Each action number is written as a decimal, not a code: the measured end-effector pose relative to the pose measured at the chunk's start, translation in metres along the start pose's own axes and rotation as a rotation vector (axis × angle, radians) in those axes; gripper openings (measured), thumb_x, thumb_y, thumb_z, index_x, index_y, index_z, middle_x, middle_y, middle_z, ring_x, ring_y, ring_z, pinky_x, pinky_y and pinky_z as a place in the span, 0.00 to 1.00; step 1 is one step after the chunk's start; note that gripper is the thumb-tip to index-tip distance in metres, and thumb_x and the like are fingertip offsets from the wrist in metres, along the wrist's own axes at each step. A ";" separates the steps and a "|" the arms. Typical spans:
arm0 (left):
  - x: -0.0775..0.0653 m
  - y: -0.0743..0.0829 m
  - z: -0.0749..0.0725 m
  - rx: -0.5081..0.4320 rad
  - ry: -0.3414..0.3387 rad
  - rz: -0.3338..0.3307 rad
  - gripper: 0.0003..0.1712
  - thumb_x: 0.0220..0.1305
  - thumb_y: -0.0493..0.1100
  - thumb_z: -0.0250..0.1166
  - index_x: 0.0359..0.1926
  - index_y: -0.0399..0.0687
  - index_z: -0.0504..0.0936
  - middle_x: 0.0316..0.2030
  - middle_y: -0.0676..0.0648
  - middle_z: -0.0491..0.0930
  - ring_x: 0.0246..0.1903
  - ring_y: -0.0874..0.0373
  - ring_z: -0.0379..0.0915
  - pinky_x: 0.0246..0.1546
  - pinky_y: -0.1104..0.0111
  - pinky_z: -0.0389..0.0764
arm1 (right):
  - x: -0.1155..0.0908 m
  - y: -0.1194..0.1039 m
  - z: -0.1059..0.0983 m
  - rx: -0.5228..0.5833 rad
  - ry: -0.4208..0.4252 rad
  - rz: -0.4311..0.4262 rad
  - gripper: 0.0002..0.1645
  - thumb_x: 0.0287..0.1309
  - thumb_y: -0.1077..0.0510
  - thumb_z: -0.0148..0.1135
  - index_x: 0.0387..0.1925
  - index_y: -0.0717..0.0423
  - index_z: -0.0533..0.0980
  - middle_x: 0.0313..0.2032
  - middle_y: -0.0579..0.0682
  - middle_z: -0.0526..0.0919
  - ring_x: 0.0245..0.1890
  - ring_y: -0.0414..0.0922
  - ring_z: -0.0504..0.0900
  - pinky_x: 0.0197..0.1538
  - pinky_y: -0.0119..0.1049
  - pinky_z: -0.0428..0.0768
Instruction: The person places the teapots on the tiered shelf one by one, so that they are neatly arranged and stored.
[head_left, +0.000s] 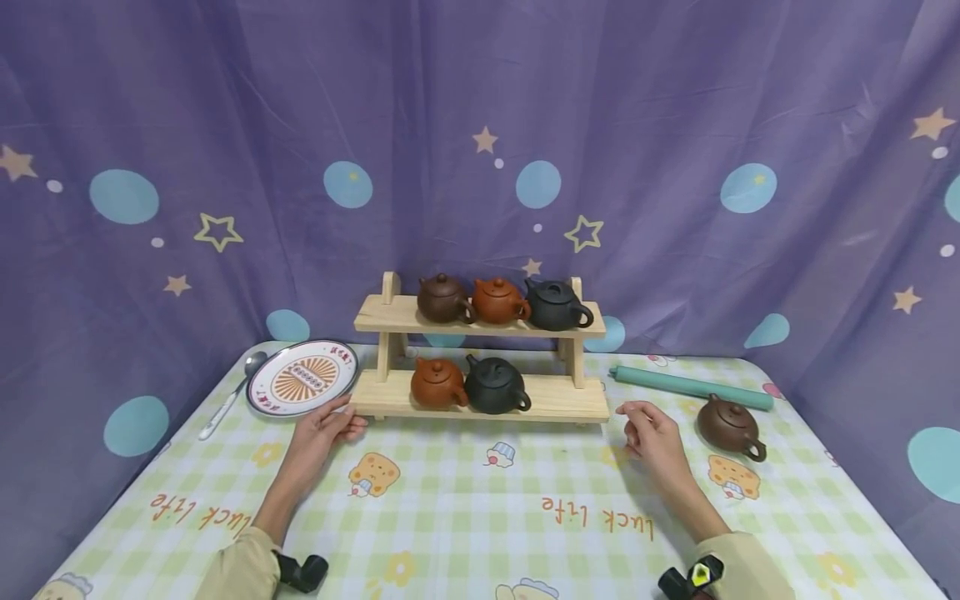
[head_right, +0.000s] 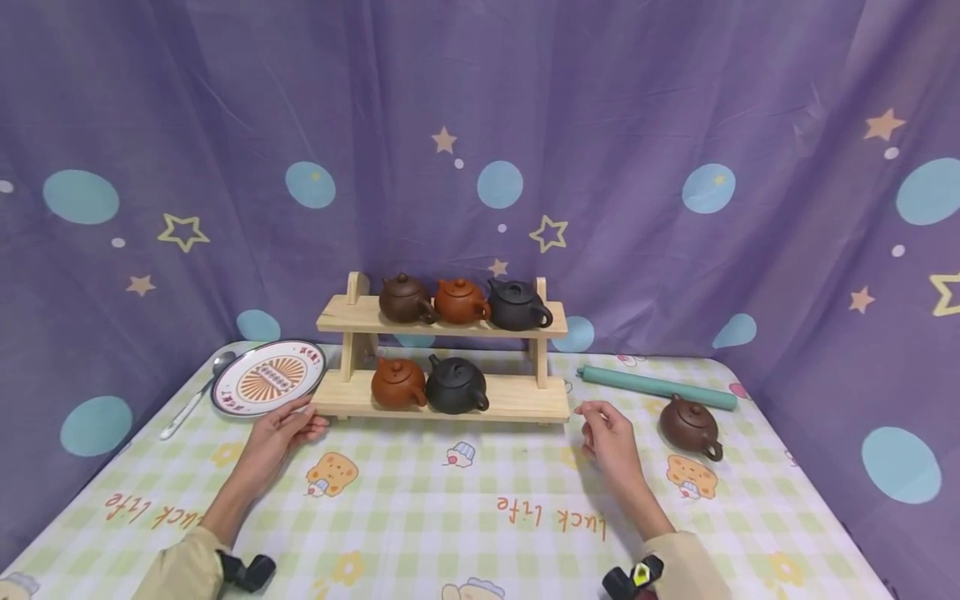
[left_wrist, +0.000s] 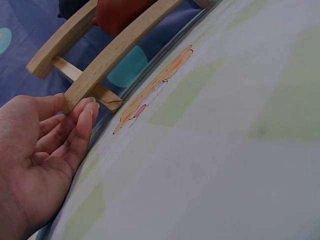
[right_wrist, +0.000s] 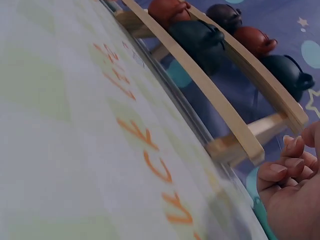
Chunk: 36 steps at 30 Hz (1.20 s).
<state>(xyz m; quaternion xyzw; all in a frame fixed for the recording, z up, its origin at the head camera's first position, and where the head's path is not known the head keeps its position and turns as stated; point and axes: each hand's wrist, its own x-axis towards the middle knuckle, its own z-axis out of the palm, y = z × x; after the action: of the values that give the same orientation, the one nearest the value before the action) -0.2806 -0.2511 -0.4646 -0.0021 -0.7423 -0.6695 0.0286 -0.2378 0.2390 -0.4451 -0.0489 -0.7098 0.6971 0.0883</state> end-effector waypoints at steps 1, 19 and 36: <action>0.000 0.000 0.000 -0.001 0.001 0.002 0.29 0.82 0.39 0.53 0.75 0.27 0.60 0.43 0.43 0.87 0.38 0.66 0.84 0.46 0.74 0.85 | 0.000 0.001 -0.004 -0.001 0.002 -0.001 0.16 0.81 0.58 0.48 0.48 0.70 0.75 0.20 0.47 0.66 0.17 0.37 0.60 0.20 0.28 0.65; -0.001 0.000 0.000 0.012 0.001 0.006 0.29 0.82 0.39 0.53 0.75 0.27 0.60 0.44 0.41 0.87 0.38 0.67 0.84 0.46 0.74 0.85 | -0.011 0.008 -0.054 -0.018 0.055 -0.016 0.16 0.81 0.55 0.49 0.44 0.62 0.78 0.21 0.46 0.67 0.18 0.37 0.63 0.20 0.30 0.68; -0.001 0.000 0.000 0.021 0.003 -0.020 0.30 0.82 0.40 0.53 0.76 0.29 0.60 0.45 0.42 0.87 0.39 0.67 0.83 0.46 0.75 0.85 | -0.020 0.011 -0.089 -0.034 0.092 -0.063 0.18 0.80 0.51 0.52 0.46 0.62 0.78 0.24 0.47 0.69 0.22 0.38 0.66 0.21 0.31 0.71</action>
<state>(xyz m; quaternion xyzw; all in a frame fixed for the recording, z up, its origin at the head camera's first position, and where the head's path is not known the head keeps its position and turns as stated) -0.2800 -0.2513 -0.4646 0.0064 -0.7491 -0.6620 0.0229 -0.2018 0.3229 -0.4559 -0.0603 -0.7180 0.6787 0.1419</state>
